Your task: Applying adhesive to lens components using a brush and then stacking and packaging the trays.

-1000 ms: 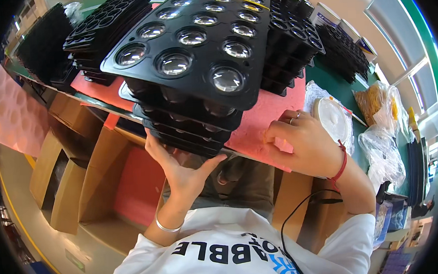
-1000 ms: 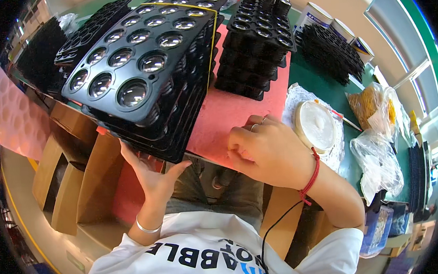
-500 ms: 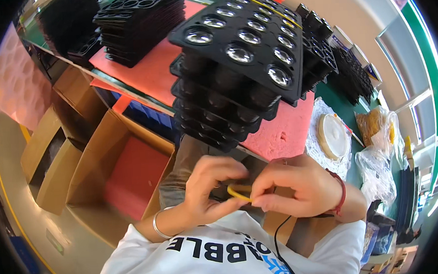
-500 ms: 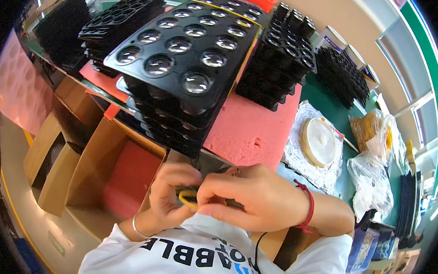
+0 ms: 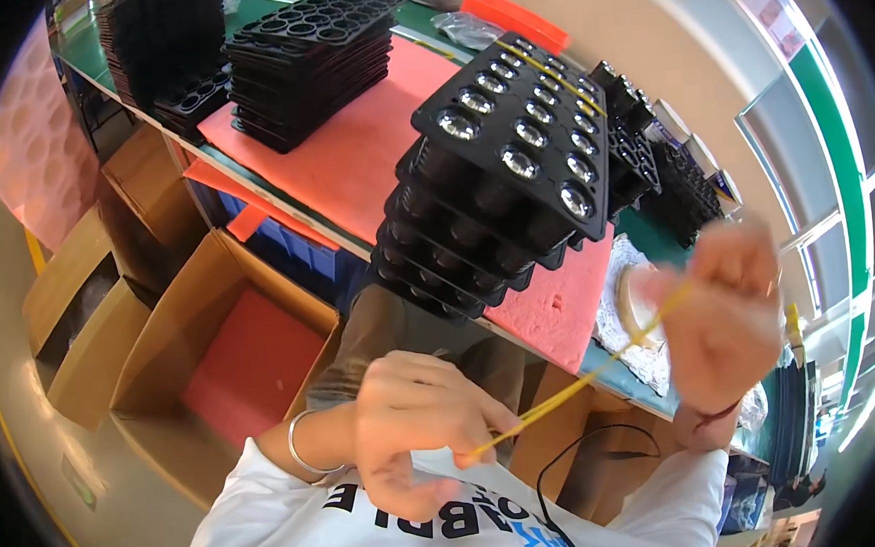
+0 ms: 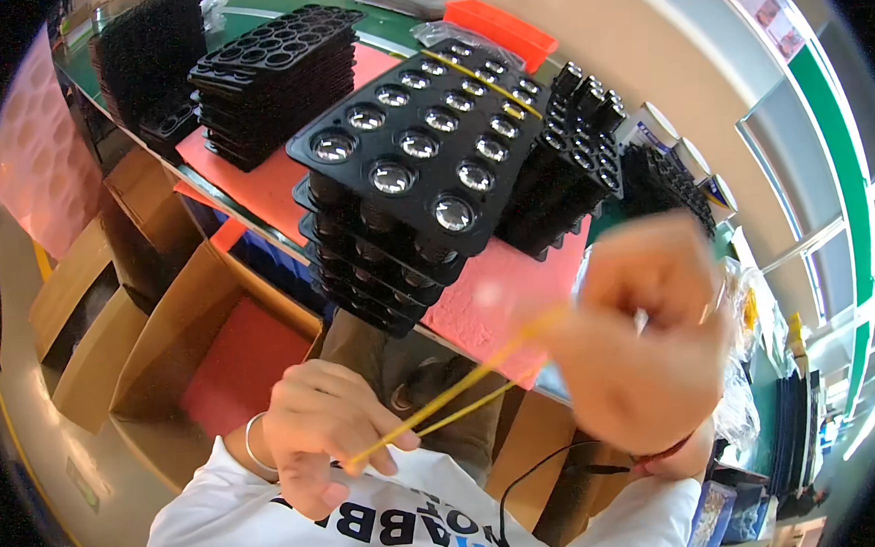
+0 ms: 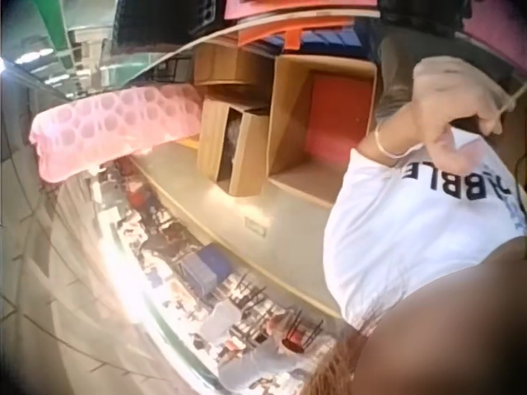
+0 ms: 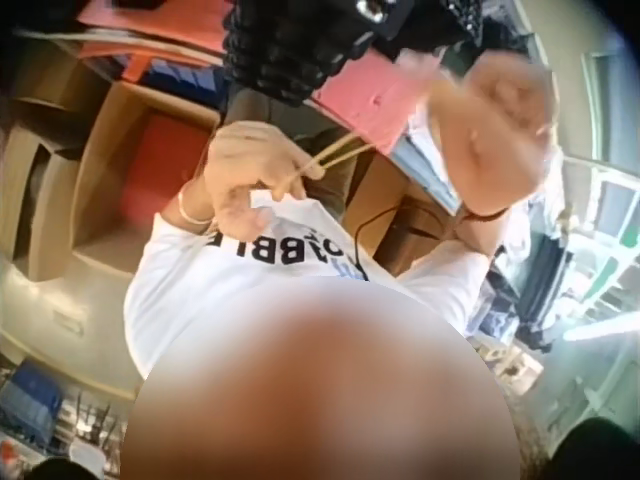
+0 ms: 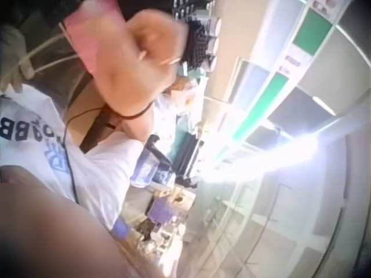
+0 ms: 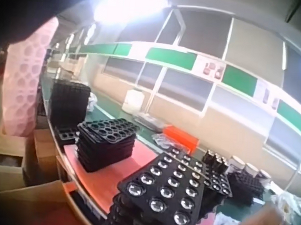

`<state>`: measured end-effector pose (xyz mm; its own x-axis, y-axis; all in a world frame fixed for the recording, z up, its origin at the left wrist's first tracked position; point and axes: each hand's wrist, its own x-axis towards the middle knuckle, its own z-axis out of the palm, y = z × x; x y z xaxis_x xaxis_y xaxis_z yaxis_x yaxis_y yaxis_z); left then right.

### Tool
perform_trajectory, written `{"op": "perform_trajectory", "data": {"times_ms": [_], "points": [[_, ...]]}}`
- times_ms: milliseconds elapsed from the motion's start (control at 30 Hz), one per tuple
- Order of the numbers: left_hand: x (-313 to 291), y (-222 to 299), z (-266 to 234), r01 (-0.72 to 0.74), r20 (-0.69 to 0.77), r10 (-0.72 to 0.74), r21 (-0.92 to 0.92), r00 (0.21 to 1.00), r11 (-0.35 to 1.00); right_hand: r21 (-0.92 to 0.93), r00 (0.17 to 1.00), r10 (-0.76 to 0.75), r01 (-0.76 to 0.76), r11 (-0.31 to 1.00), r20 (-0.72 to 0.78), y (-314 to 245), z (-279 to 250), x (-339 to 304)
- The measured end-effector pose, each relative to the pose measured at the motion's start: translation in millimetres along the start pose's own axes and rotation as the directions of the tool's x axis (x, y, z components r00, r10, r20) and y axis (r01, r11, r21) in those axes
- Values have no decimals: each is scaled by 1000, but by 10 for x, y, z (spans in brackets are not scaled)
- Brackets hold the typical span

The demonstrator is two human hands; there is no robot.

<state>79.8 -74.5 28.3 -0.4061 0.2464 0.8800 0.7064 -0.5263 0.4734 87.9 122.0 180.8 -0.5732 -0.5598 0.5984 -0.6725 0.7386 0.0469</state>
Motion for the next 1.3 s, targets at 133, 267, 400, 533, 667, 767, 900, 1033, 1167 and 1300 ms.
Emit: {"op": "perform_trajectory", "data": {"times_ms": [133, 267, 400, 533, 667, 767, 900, 1033, 1167, 1300], "points": [[62, 69, -187, 39, -71, -40, -19, 997, 999, -217, 1000, 2, -7, 976, -22, 149, -141, 420], [-189, 52, -324, 144, -384, -268, -322, 883, 936, -320, 957, -141, 221, 921, 254, 239, -190, 757], [-315, -102, -542, 10, -576, -328, -485, 749, 875, -370, 890, -71, 259, 892, 450, 109, -38, 999], [-375, -339, -708, -81, -597, -540, -712, 593, 698, -268, 771, -133, 370, 890, 622, 292, 8, 1208], [-519, -666, -726, 8, -522, -738, -814, 428, 580, -186, 674, -201, 455, 871, 711, 314, 176, 1304], [-574, -859, -585, 68, -457, -811, -856, 366, 513, -115, 660, -236, 442, 890, 713, 371, 229, 1272], [-697, -1164, -139, 38, -525, -845, -847, 101, 530, -67, 646, -263, 439, 896, 717, 400, 288, 1312], [-803, -1317, 93, -9, -601, -758, -785, 256, 619, 45, 637, -317, 405, 913, 702, 498, 339, 1297], [-764, -1397, 425, 223, -763, -547, -499, 344, 837, 108, 655, -318, 340, 934, 685, 500, 321, 1290], [-921, -1440, 503, 198, -711, -457, -420, 535, 886, 194, 674, -320, 258, 946, 666, 493, 312, 1323]]}}
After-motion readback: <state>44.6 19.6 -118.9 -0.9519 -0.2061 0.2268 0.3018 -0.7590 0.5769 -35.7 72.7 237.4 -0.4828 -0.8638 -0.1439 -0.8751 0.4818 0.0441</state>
